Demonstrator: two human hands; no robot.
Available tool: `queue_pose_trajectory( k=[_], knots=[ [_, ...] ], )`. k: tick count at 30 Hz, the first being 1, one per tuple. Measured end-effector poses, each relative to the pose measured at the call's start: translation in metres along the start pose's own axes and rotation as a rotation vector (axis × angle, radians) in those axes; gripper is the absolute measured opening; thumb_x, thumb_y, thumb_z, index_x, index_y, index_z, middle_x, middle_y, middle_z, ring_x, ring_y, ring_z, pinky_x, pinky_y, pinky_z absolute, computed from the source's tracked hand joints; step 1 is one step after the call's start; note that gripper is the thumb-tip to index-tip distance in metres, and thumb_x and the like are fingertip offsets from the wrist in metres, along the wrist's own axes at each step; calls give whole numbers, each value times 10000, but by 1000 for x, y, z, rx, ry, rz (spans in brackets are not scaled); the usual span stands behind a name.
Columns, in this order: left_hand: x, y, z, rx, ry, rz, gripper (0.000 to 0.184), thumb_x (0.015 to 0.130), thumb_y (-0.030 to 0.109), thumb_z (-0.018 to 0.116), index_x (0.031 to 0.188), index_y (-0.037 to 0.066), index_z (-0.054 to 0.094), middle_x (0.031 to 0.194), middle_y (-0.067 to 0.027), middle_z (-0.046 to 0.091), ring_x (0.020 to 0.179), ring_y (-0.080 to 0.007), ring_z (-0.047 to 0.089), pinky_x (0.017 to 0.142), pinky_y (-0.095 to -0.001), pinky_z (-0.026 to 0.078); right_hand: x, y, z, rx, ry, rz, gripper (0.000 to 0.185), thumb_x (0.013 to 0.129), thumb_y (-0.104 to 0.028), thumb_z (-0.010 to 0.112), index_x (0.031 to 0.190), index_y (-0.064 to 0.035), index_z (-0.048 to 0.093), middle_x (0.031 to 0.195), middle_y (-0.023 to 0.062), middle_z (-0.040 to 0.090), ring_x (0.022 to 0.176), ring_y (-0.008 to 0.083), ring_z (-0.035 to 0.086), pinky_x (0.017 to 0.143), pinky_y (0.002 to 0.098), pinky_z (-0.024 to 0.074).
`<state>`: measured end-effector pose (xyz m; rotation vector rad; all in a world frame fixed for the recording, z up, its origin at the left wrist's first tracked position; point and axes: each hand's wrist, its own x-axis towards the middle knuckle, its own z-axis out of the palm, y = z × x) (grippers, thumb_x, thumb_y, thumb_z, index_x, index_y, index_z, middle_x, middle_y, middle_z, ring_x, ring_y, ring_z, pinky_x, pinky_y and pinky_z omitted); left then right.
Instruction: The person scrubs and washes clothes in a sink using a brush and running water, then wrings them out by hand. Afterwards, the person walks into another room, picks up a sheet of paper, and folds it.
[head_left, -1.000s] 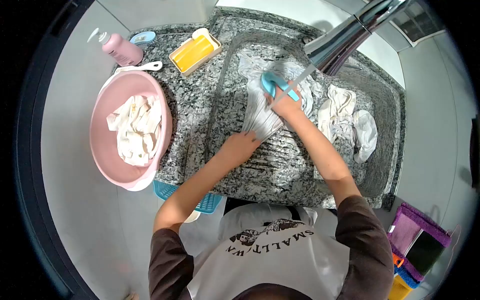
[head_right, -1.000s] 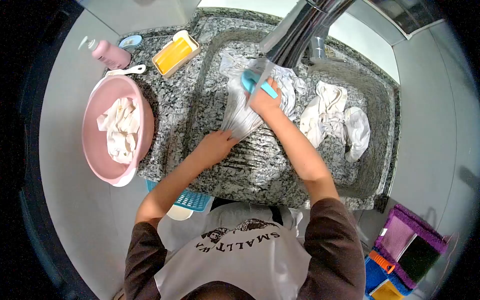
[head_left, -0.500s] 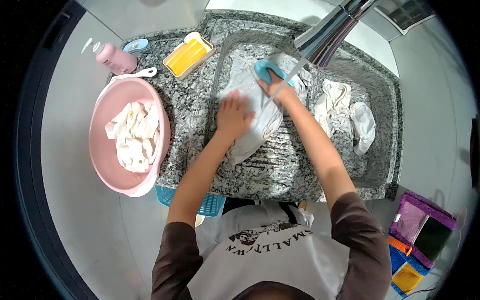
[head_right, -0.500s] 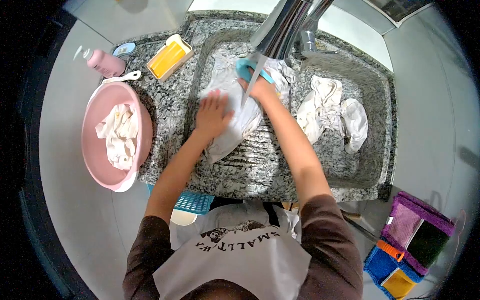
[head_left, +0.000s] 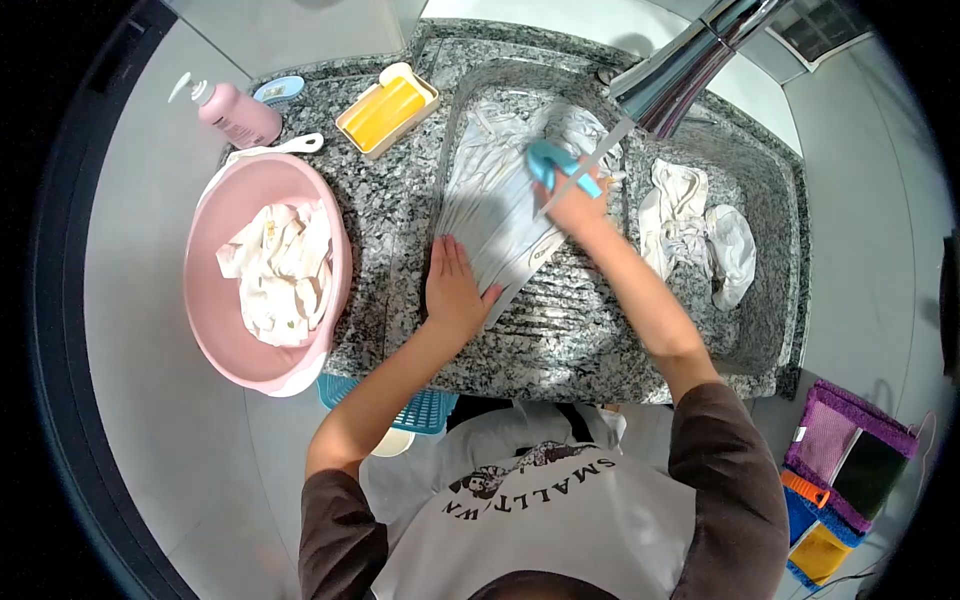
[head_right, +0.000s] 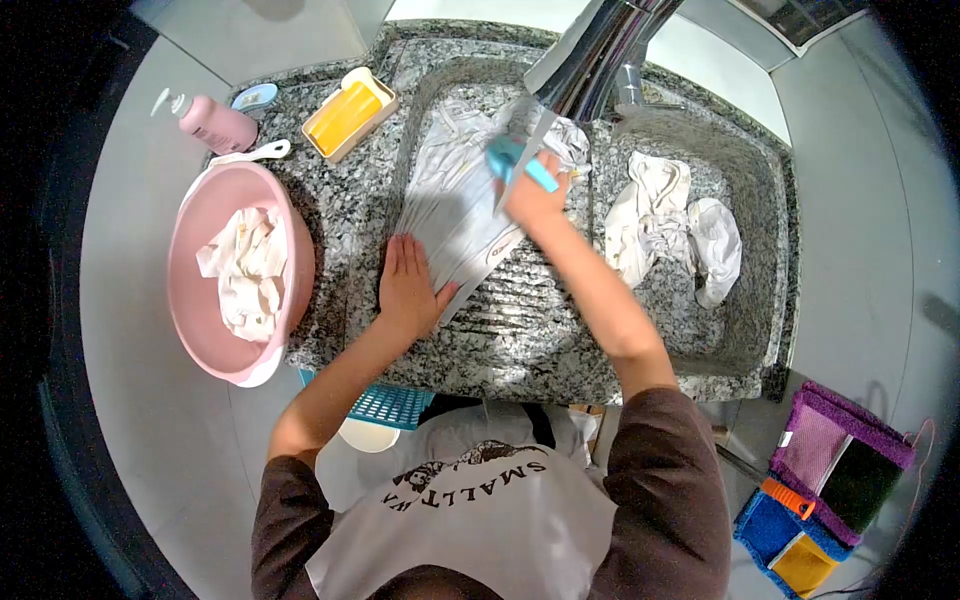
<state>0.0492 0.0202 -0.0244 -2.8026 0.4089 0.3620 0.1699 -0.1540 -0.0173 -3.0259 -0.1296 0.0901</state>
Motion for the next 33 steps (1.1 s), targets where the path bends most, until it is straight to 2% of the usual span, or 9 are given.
queue_pose_trajectory(
  k=[3,9,10,14,17,20,27,29,33],
  knots=[
    [-5,-1,-5,13,-16,7,853,827,603,215,1270,-124,255,1333,-263,263,1270,-365,189,1056,-431,-13,-64,-37,34,158,150,-331,539,727,-349,542,1209,-138,426,1083,200,465,960,324,452,802,454,386],
    [-7,-5,-3,-88,24,31,950,770,675,253,1263,-138,252,1326,-279,259,1273,-363,184,1054,-442,-22,6,27,31,-139,175,-89,480,720,-348,541,1128,-102,479,953,189,523,919,304,472,740,440,372],
    [-6,-5,-4,-91,39,30,974,754,691,266,1258,-143,254,1324,-285,258,1273,-364,185,1054,-441,-22,-4,2,0,-79,-11,-10,501,758,-392,522,1161,-98,479,1039,166,515,1030,341,426,865,466,308],
    [-7,-7,-7,-128,53,37,1003,730,709,300,1246,-150,269,1317,-292,265,1268,-366,197,1054,-443,-16,-59,-26,38,-74,173,-385,623,703,-442,555,1210,-98,443,1062,172,504,983,318,462,825,458,333],
    [-12,-7,0,-168,81,40,998,729,702,323,1239,-155,277,1310,-292,278,1262,-369,210,1055,-443,1,-3,12,12,-132,-60,-135,489,732,-417,519,1119,-119,517,1027,167,483,981,282,440,803,448,346],
    [-3,-9,2,-204,178,31,971,737,683,347,1219,-159,303,1287,-293,312,1239,-370,256,1051,-448,42,14,46,28,-177,176,-125,486,748,-424,505,1111,-103,530,1013,172,485,971,307,435,818,443,345],
    [28,-12,0,-439,279,171,680,788,521,445,1226,2,401,1276,-215,372,1193,-362,327,1008,-465,192,-27,48,14,108,189,-44,532,762,-432,519,1146,-65,485,1038,199,490,962,359,423,872,434,323],
    [53,11,-8,-546,302,210,608,798,474,466,1230,49,418,1281,-198,374,1194,-357,328,999,-464,213,-33,51,2,344,117,97,650,788,-472,498,1240,-19,382,1217,246,415,1143,375,366,980,412,242],
    [82,61,0,-632,547,333,394,803,245,499,1162,82,496,1199,-165,440,1110,-345,405,935,-455,301,-42,70,-11,533,144,134,686,808,-447,500,1283,7,305,1268,243,369,1183,367,347,994,365,235]
  ],
)
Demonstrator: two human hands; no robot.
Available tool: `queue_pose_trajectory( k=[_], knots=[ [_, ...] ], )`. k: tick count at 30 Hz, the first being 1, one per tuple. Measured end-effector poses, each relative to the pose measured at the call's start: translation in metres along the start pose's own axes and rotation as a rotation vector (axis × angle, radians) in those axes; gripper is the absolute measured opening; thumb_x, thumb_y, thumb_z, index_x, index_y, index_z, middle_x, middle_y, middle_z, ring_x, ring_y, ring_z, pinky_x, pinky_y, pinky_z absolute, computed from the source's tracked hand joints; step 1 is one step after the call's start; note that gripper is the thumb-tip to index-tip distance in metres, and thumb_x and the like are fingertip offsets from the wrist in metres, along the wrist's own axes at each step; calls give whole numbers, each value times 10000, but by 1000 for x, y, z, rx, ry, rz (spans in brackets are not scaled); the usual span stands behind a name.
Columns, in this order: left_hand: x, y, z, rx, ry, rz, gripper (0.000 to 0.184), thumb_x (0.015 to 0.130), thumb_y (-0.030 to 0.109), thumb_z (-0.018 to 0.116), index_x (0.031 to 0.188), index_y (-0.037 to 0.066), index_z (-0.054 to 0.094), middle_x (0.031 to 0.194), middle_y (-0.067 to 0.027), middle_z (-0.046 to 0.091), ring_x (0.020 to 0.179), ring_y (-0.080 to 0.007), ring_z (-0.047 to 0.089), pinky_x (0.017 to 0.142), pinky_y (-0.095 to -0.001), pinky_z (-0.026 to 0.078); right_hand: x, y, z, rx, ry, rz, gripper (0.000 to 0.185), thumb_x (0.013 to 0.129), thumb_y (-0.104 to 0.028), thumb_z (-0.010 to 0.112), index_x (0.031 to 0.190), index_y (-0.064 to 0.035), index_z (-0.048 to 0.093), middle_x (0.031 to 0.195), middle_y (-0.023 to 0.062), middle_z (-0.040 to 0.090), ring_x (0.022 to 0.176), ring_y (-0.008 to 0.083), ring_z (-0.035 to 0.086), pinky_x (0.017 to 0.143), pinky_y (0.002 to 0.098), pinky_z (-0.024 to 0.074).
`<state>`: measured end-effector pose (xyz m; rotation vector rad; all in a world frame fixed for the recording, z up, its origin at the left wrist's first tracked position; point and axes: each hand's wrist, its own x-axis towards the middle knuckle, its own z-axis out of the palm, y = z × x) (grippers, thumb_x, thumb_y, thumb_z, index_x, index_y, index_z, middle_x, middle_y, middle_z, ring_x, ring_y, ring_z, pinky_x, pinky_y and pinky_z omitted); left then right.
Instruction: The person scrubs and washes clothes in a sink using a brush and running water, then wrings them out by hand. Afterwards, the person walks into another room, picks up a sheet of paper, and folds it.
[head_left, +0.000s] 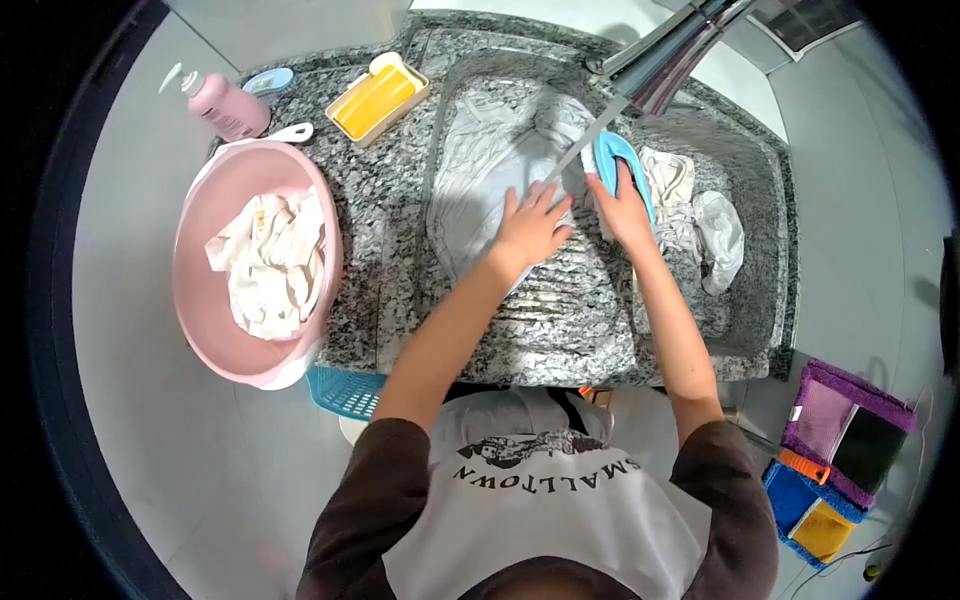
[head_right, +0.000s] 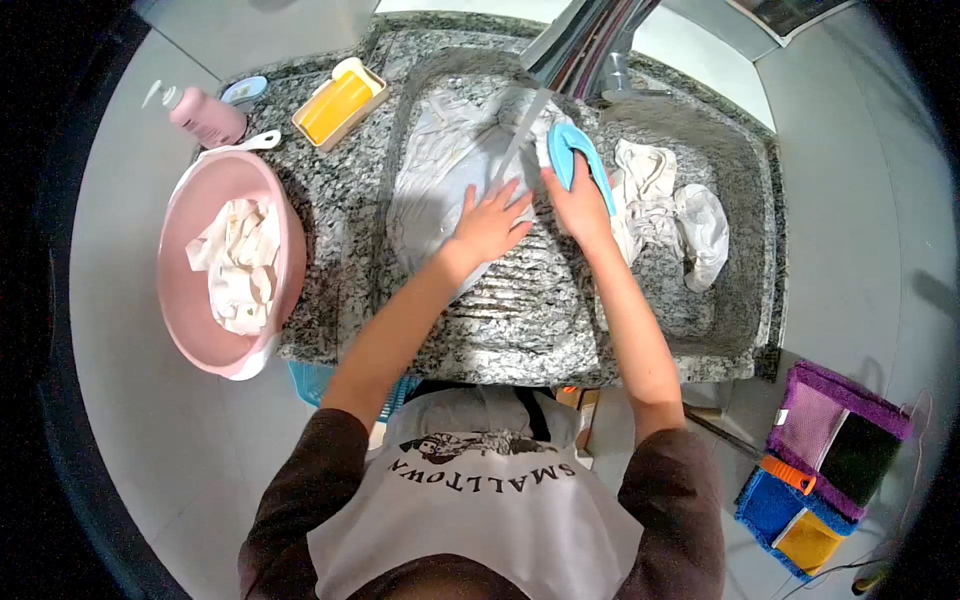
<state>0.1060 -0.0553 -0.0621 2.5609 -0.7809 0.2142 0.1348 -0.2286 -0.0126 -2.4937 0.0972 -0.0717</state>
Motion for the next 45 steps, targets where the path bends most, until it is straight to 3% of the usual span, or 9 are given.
queue_pose_trajectory(
  k=[4,11,17,21,28,36,38,39,45],
  knots=[
    [-28,-19,-14,-445,-287,-233,291,765,82,493,1047,93,568,1010,-123,513,972,-324,476,842,-407,385,-18,11,-45,93,-1,172,705,815,-438,506,1301,20,279,1305,229,339,1222,318,322,999,324,239],
    [-55,2,-129,146,-531,-129,280,711,167,574,973,66,565,905,-138,514,911,-304,500,737,-413,409,-40,0,-31,205,-37,142,687,807,-455,491,1283,7,310,1230,268,398,1143,381,387,980,366,275],
    [-40,-3,-12,234,6,-82,282,700,112,565,976,69,534,909,-119,504,857,-281,517,718,-415,430,-37,-50,7,-173,-204,-93,674,775,-434,511,1264,-1,345,1205,253,420,1069,381,432,950,374,313],
    [-73,11,-34,204,-166,-89,263,694,60,535,957,73,532,900,-121,500,829,-282,528,658,-409,459,-32,-70,64,-261,-387,-168,633,739,-428,531,1228,-45,406,1095,230,481,937,363,473,878,443,342],
    [-68,7,-83,-191,-489,-76,247,730,75,519,976,77,527,882,-136,507,765,-329,548,626,-411,456,52,-32,69,-585,113,-360,469,757,-389,521,1152,-141,470,1027,103,468,1008,246,417,840,477,325],
    [-91,7,-115,-331,-650,1,146,730,155,532,850,104,598,847,-94,510,798,-290,548,647,-398,453,21,-23,78,-616,49,-503,548,716,-468,525,1152,-137,495,1020,157,516,968,309,447,795,440,338],
    [-74,1,-117,-145,-617,-106,145,718,203,561,825,115,603,852,-79,509,870,-266,527,679,-388,447,52,-17,68,-578,8,-409,540,716,-483,517,1130,-137,511,1016,160,514,965,321,446,798,445,343],
    [-51,18,-100,31,-193,-31,163,697,243,598,786,108,593,902,-78,510,929,-250,498,703,-380,437,57,-22,53,-543,19,-320,492,721,-427,522,1104,-119,521,997,151,511,954,314,446,798,437,347],
    [15,29,9,81,72,-33,195,753,263,539,695,78,549,488,-67,481,410,-239,493,411,-346,414,51,-19,1,-329,29,-190,542,747,-447,509,1144,-78,487,1069,201,489,1013,374,410,878,447,322]
  ],
)
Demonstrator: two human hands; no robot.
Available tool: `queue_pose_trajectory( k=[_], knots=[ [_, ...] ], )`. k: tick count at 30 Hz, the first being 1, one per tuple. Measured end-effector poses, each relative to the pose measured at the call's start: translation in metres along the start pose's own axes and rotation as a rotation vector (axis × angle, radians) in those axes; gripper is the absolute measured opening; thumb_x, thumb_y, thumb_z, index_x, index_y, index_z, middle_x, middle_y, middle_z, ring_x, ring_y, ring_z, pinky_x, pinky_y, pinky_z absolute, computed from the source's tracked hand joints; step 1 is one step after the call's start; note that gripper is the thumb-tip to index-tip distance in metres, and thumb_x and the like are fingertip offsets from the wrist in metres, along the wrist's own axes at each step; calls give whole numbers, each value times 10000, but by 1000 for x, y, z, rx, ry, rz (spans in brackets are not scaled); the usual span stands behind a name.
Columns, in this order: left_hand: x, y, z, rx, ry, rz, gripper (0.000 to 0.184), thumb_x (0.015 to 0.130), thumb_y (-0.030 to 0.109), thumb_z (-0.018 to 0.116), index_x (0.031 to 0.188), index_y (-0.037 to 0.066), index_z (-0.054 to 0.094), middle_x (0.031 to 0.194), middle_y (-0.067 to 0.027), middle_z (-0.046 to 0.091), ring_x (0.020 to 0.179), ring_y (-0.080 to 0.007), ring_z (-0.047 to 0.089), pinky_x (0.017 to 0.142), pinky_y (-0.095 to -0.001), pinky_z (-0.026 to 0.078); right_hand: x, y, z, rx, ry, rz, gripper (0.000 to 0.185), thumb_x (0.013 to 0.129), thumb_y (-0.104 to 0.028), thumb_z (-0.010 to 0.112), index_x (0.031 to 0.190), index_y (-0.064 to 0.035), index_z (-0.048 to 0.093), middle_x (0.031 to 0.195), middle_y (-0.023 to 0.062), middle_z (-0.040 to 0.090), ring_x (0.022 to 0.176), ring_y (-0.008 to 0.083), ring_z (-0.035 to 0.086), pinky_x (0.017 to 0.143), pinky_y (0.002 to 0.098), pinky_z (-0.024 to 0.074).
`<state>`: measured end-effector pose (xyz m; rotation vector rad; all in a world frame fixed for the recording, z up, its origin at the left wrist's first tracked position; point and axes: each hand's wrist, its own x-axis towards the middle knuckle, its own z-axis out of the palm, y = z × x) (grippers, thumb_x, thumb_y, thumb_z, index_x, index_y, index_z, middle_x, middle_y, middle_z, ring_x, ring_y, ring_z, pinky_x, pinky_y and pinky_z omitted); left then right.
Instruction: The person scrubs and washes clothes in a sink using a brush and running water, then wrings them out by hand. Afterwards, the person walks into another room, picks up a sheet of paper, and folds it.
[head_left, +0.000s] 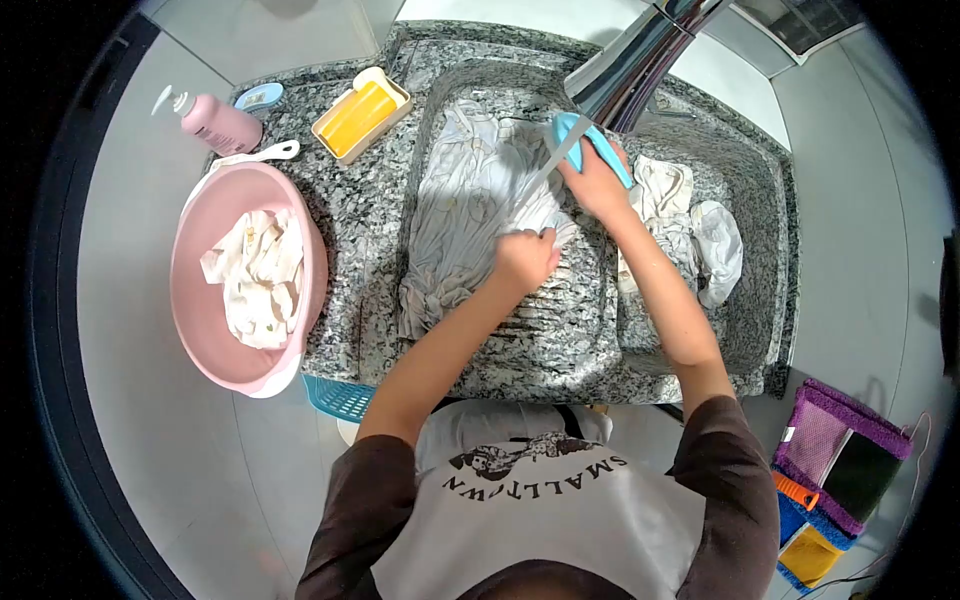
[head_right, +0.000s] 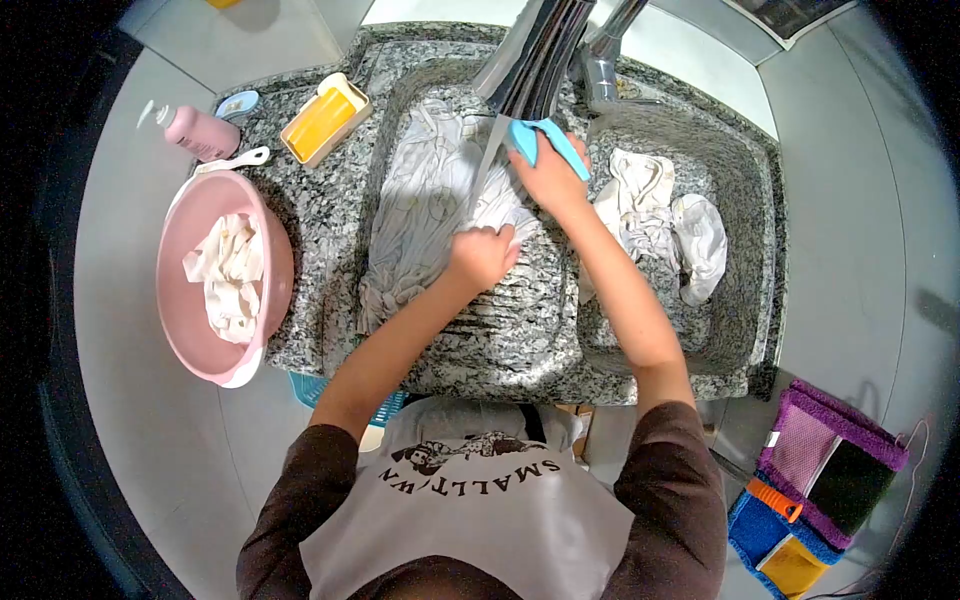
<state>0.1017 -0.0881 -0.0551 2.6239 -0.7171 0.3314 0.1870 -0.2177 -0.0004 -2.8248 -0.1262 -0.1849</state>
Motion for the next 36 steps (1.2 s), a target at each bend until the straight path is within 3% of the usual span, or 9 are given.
queue_pose_trajectory(
  k=[6,8,12,18,19,21,27,31,36],
  knots=[
    [-47,21,-35,-208,-643,271,174,782,226,505,710,72,544,536,-105,542,500,-278,566,456,-407,435,-64,-10,-11,48,-351,-240,624,786,-480,485,1186,-4,434,1092,204,499,1046,336,420,927,418,301],
    [-71,26,-43,-231,-528,260,202,790,237,499,693,66,543,547,-111,547,520,-294,568,475,-416,439,-97,-31,10,95,-583,-371,601,735,-457,562,1187,-75,458,1006,171,486,1022,314,393,853,413,326],
    [-75,21,-55,-347,-570,250,262,814,275,483,680,56,538,588,-118,568,563,-319,570,510,-438,440,-45,-12,56,-186,106,-491,412,694,-365,578,1027,-123,550,952,134,476,948,276,422,764,405,340],
    [-66,29,-112,-340,-1044,144,310,807,359,486,826,66,585,754,-125,606,680,-309,581,595,-450,437,-60,-30,19,-24,-101,-450,466,696,-370,571,1083,-115,524,951,140,472,961,286,417,790,402,340],
    [-65,24,-109,-342,-1042,142,310,807,359,486,826,66,585,754,-125,606,680,-309,581,595,-450,437,-74,-37,10,74,-163,-497,460,710,-381,558,1084,-115,524,950,140,476,955,288,416,787,403,342],
    [-57,10,-93,-220,-332,23,423,805,390,477,1076,73,545,1082,-158,538,965,-314,530,796,-454,406,-69,-30,14,46,-167,-467,449,717,-381,563,1073,-109,531,949,142,480,949,290,416,779,409,346],
    [-67,20,-35,129,-307,-101,604,791,359,496,1285,42,352,1340,-183,297,1218,-338,321,946,-451,312,-44,-14,10,11,-221,-242,482,694,-366,630,1065,-75,530,961,163,510,934,309,430,795,394,366],
    [-104,26,-54,87,-296,-134,498,759,251,564,1180,9,455,1265,-156,402,1154,-317,400,925,-388,360,-91,-41,19,157,-244,-460,479,707,-407,597,1057,-87,535,919,146,530,929,310,433,804,384,370],
    [-105,17,-80,-194,-69,-118,193,661,151,657,778,32,559,800,-70,536,765,-256,518,669,-357,435,-6,-25,63,-91,-109,-487,450,710,-409,590,1034,-98,553,947,123,541,947,308,450,818,400,371]
  ],
)
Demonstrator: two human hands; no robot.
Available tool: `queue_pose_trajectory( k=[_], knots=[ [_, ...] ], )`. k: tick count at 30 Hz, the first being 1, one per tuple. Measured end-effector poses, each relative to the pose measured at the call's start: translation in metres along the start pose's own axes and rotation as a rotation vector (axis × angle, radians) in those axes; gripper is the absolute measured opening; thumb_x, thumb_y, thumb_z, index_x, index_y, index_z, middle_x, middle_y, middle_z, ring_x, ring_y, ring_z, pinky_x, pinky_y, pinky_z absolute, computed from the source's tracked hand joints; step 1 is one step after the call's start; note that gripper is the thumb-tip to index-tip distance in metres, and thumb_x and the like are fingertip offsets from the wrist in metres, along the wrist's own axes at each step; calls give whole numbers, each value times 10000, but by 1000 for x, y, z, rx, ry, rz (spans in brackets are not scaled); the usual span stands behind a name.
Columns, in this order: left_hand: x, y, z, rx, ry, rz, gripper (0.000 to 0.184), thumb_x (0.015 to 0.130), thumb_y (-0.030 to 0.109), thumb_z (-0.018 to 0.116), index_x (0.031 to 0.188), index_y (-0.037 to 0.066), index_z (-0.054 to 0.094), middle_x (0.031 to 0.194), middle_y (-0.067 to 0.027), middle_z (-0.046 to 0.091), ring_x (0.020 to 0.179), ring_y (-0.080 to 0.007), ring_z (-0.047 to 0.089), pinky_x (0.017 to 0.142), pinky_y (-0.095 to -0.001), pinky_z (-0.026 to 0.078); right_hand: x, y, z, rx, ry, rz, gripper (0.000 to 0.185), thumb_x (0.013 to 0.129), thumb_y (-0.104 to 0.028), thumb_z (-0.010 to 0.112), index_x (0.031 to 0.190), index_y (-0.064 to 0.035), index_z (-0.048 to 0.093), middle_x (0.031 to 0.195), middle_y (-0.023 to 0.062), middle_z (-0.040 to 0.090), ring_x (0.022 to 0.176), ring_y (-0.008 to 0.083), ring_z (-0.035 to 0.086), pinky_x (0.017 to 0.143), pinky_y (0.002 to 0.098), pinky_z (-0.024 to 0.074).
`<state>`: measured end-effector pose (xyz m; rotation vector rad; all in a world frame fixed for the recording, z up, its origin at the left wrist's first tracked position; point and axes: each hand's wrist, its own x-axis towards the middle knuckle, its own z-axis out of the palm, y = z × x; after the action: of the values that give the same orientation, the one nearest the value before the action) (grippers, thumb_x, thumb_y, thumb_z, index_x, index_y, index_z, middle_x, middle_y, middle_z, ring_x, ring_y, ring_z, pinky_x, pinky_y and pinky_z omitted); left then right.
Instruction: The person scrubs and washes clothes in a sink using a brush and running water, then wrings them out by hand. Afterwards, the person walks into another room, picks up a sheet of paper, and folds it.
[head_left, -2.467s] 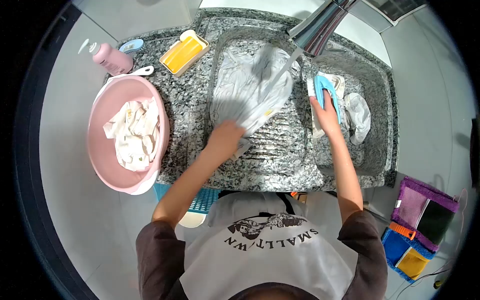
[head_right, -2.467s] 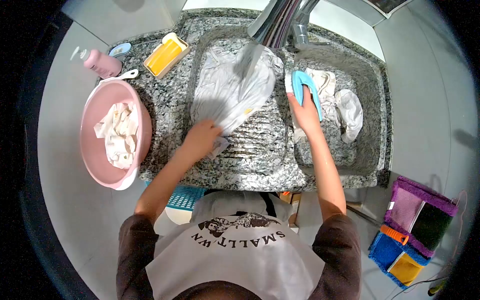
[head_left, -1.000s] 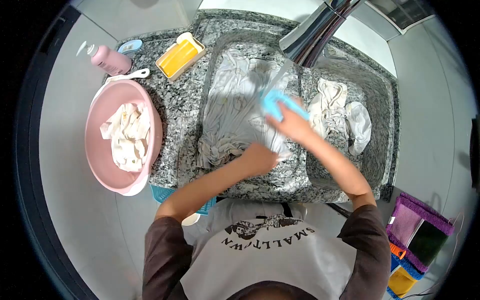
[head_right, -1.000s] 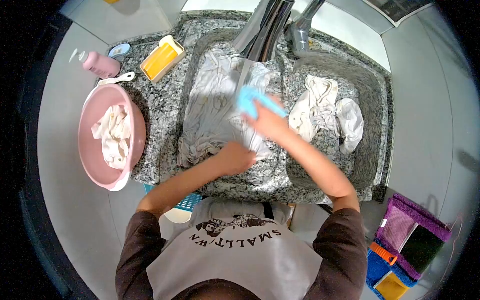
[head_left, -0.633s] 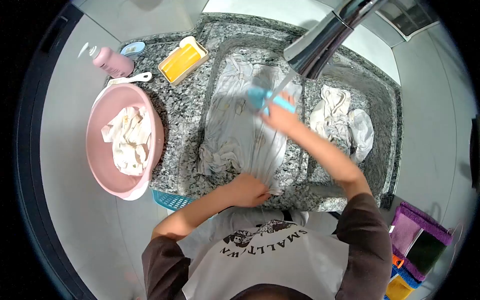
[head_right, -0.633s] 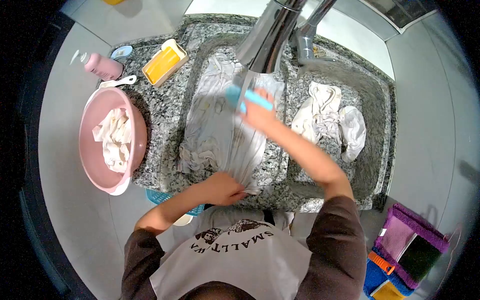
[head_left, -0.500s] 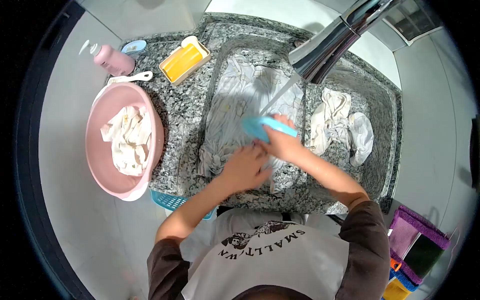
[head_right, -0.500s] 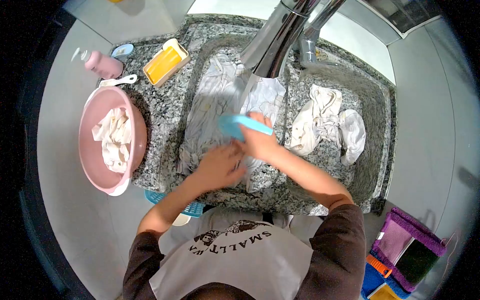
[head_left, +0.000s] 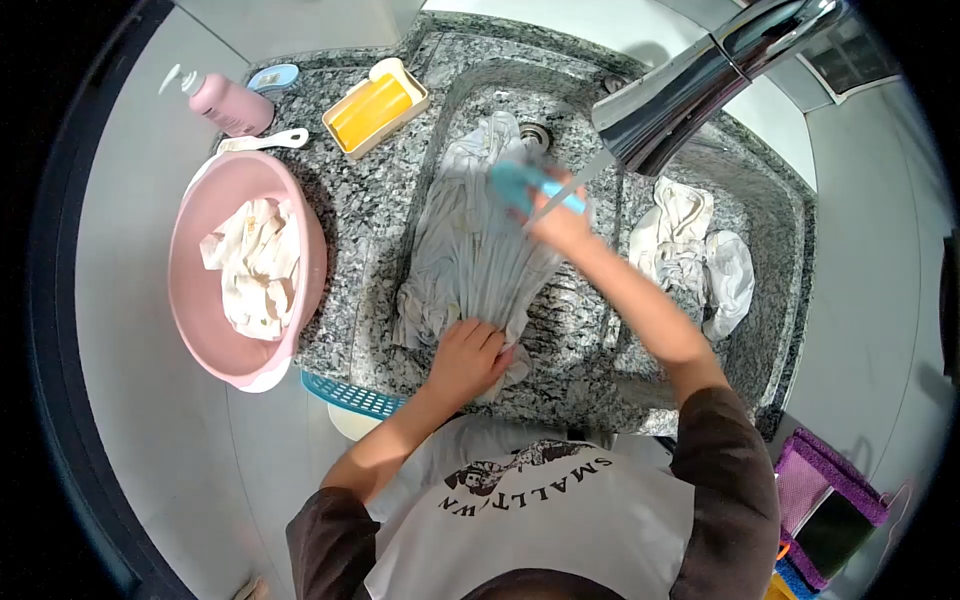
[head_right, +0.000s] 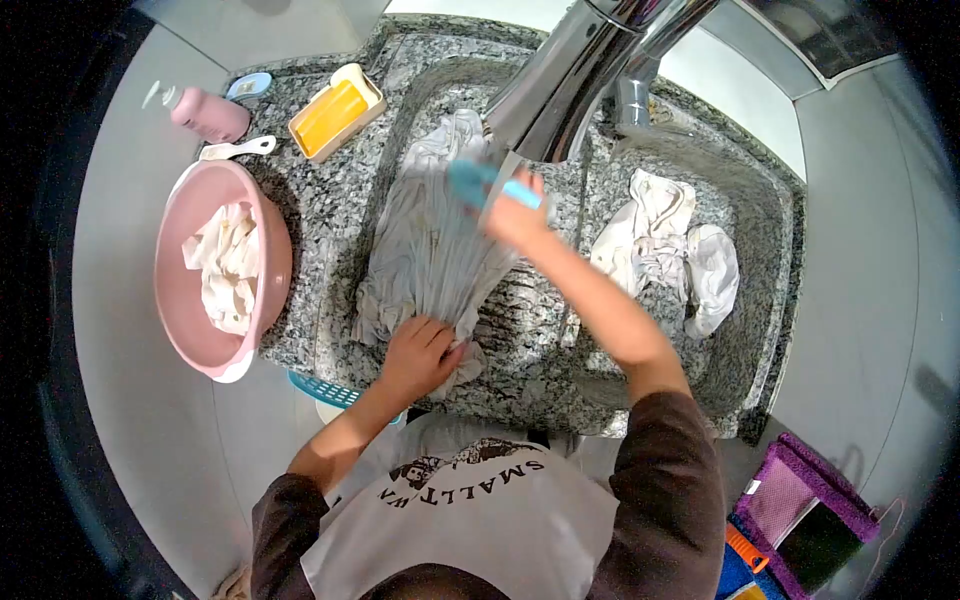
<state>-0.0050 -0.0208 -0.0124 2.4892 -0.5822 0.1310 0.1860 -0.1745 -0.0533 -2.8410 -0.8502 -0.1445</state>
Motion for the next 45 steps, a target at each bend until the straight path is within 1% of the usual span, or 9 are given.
queue_pose_trajectory(
  k=[7,9,14,18,22,26,30,39,45],
  knots=[
    [3,0,3,-90,14,-8,184,639,155,677,707,50,542,718,-65,476,678,-238,495,584,-346,420,-35,-32,55,-186,227,-172,429,700,-420,601,997,-112,576,1011,103,534,912,260,491,737,381,385],
    [0,3,4,-173,-36,123,191,631,164,682,706,54,545,696,-64,454,659,-235,486,564,-347,416,-32,-42,39,73,6,-113,442,702,-415,605,1026,-118,563,1027,103,524,899,248,498,728,386,387],
    [6,4,-9,-278,-87,82,200,694,193,649,784,32,571,883,-103,540,771,-274,535,643,-355,456,53,27,6,-63,106,-2,488,762,-470,501,1040,-72,556,969,173,541,883,306,509,765,416,392],
    [60,-23,-15,222,-42,-105,421,788,290,525,1148,75,484,1222,-164,419,1108,-363,412,875,-462,373,41,34,-15,277,98,238,552,775,-460,493,1127,-35,498,1070,222,514,950,368,490,864,416,357],
    [116,-88,58,330,152,-56,518,749,339,542,1187,77,458,1244,-226,386,1188,-391,316,950,-534,261,-1,30,-54,322,-86,313,606,804,-445,479,1237,-31,393,1213,229,434,1050,395,435,937,407,304],
    [142,-68,106,128,308,53,591,685,377,590,1167,58,469,1257,-280,345,1205,-411,279,977,-565,176,-53,34,-60,461,146,372,586,800,-420,512,1217,-22,406,1188,224,445,1093,416,352,972,426,231],
    [128,-16,125,130,109,67,582,686,382,592,1162,67,476,1262,-265,345,1217,-408,261,980,-568,151,-79,44,-66,574,137,431,591,794,-420,523,1205,-10,412,1187,227,444,1099,420,336,992,450,181],
    [37,-18,20,168,-128,-200,524,761,428,533,1187,130,465,1259,-233,345,1182,-379,316,951,-518,257,-53,-30,-57,415,-134,180,493,746,-380,557,1073,-13,530,992,205,524,996,352,426,852,418,350],
    [21,-5,8,217,-207,-315,266,782,268,557,961,72,542,923,-159,479,798,-313,542,604,-406,470,-11,-22,7,198,-59,-8,480,717,-373,559,1115,-108,519,958,134,564,932,304,494,751,416,401]
  ],
)
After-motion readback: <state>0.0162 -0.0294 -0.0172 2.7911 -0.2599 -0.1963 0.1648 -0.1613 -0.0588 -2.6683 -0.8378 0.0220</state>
